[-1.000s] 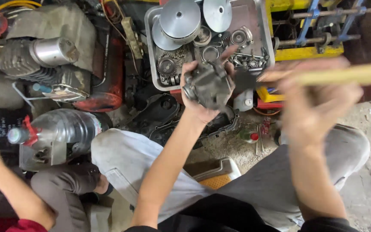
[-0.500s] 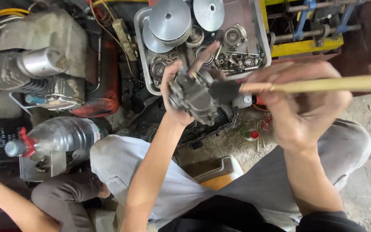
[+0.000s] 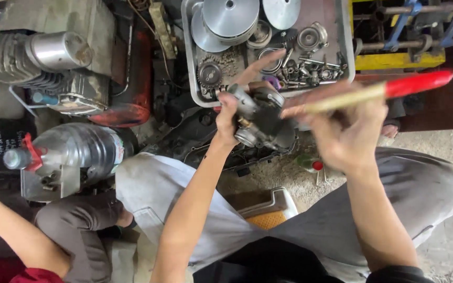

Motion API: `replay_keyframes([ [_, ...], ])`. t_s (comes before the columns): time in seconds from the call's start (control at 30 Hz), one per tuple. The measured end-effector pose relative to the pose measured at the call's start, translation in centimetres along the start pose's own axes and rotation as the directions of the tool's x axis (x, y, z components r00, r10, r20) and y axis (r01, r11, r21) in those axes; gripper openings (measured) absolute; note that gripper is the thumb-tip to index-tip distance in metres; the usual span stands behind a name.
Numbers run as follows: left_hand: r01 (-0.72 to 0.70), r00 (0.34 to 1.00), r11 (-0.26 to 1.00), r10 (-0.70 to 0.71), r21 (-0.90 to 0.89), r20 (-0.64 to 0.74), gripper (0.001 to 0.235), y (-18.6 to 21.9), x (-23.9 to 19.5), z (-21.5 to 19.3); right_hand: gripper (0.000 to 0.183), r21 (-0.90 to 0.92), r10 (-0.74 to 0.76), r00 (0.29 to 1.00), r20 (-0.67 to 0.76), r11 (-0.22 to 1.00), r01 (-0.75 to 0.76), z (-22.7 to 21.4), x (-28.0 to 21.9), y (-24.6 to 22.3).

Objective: The person is cleaning a motorcycle carburetor by scrubbing it with a brush and wiping it with a cloth.

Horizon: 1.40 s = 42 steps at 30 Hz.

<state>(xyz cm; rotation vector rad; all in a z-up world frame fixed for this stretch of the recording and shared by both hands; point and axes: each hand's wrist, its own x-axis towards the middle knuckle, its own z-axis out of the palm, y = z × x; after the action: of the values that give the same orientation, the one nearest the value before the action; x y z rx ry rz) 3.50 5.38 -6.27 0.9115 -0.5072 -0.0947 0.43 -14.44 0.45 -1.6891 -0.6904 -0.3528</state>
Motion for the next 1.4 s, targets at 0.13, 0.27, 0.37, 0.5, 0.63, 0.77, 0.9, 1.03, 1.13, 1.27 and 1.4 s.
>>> replay_keyframes([
  [0.13,-0.007,0.999,0.938,0.025,0.347,-0.047,0.100,0.5,0.4,-0.3,0.014,-0.079,-0.104,0.984,-0.144,0.992,0.094,0.7,0.7,-1.5],
  [0.27,0.009,1.000,0.983,-0.005,0.186,-0.021,0.103,1.0,0.3,-0.1,0.024,0.209,-0.103,0.995,-0.004,0.973,0.102,0.7,0.7,-2.3],
  [0.37,-0.031,0.998,0.946,0.046,0.322,-0.038,0.102,0.9,0.1,0.3,0.014,0.086,-0.108,0.994,-0.011,0.990,0.109,0.4,1.0,-1.8],
  [0.5,-0.004,0.991,0.945,0.048,0.326,-0.125,0.077,1.5,-0.5,0.5,0.021,-0.058,-0.122,0.961,-0.250,0.992,0.111,-0.4,1.0,-2.4],
  [0.63,-0.065,0.989,0.803,0.130,0.592,-0.067,0.065,3.1,0.0,2.3,0.009,0.380,0.074,0.972,-0.225,0.925,0.017,-1.1,-0.5,-2.0],
  [0.77,-0.090,0.993,0.765,0.115,0.638,0.002,0.059,3.6,-0.2,3.0,0.011,0.211,-0.004,0.997,-0.078,0.977,0.020,-0.1,0.2,-1.4],
  [0.9,-0.030,0.995,0.579,0.093,0.815,-0.029,0.047,5.7,0.0,4.1,0.020,-0.051,-0.101,0.956,-0.277,0.995,0.090,0.0,0.8,-3.5],
  [1.03,-0.036,0.996,0.465,0.087,0.885,-0.005,0.054,4.7,-0.6,4.2,0.012,0.095,0.077,0.975,-0.211,0.994,-0.058,0.5,0.2,-5.2],
  [1.13,0.065,0.996,0.370,0.025,0.927,-0.080,0.055,6.1,-0.5,5.4,0.019,-0.141,-0.065,0.991,-0.118,0.989,0.048,0.2,0.2,-2.9],
  [1.27,0.050,0.995,0.288,0.073,0.956,-0.074,0.048,5.7,-0.7,4.9,0.016,-0.035,-0.072,0.982,-0.173,0.997,0.067,-0.1,0.4,-3.8],
  [1.4,0.072,0.993,0.231,0.078,0.970,-0.092,0.053,5.2,-0.7,5.1,0.020,-0.134,-0.069,0.995,-0.075,0.989,0.058,0.0,-0.8,-1.5],
])
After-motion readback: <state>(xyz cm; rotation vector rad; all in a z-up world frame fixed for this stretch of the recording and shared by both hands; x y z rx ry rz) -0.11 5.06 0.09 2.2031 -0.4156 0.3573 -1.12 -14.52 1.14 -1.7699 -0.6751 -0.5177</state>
